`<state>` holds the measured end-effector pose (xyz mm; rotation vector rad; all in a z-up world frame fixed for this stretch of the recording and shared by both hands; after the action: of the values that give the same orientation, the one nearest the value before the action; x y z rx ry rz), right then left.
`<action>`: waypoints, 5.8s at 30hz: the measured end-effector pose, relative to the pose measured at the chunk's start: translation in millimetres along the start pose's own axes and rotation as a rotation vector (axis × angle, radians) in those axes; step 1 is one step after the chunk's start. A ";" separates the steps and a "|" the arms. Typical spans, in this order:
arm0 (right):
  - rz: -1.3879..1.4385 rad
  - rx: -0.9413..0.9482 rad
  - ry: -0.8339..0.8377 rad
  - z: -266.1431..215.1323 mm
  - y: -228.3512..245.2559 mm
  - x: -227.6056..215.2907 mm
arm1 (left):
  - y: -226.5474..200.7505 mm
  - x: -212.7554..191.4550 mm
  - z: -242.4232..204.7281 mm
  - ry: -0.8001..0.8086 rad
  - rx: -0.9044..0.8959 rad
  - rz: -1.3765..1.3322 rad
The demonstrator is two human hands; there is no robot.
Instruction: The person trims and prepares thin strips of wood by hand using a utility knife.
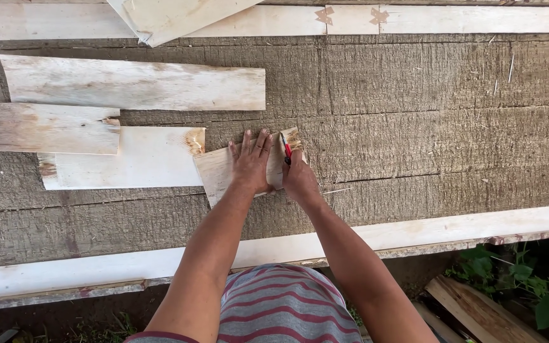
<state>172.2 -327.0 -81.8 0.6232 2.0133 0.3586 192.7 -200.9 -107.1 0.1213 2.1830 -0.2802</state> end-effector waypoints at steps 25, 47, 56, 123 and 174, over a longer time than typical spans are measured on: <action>-0.256 0.071 0.137 5.2 3.9 -5.9 | -13.0 -19.0 -7.0 0.088 -0.075 -0.041; -0.220 0.035 0.112 -47.0 -14.1 1.9 | -15.2 -17.0 -4.0 0.114 -0.058 0.042; -0.202 0.004 0.092 -65.0 -21.4 0.6 | -14.2 -17.0 -0.6 0.124 -0.087 0.024; -0.232 0.052 0.021 -47.2 -18.5 -1.9 | -18.1 -15.5 -1.0 0.104 -0.090 -0.013; -0.162 0.194 0.204 -122.8 -70.4 9.7 | -8.3 -27.4 -23.0 0.013 -0.018 -0.069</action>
<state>41.7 -379.3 -62.6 0.5554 2.2967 0.1341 189.2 -202.9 -70.6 0.0377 2.2051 -0.2992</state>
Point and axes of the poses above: each hand's wrist, its own z-axis towards the middle knuckle, its own x-axis out of the palm, y = z × x, the point moved 7 cm from there along z, towards the middle knuckle, and after that the axes turned 3 degrees about -y, right-handed, at the moved point
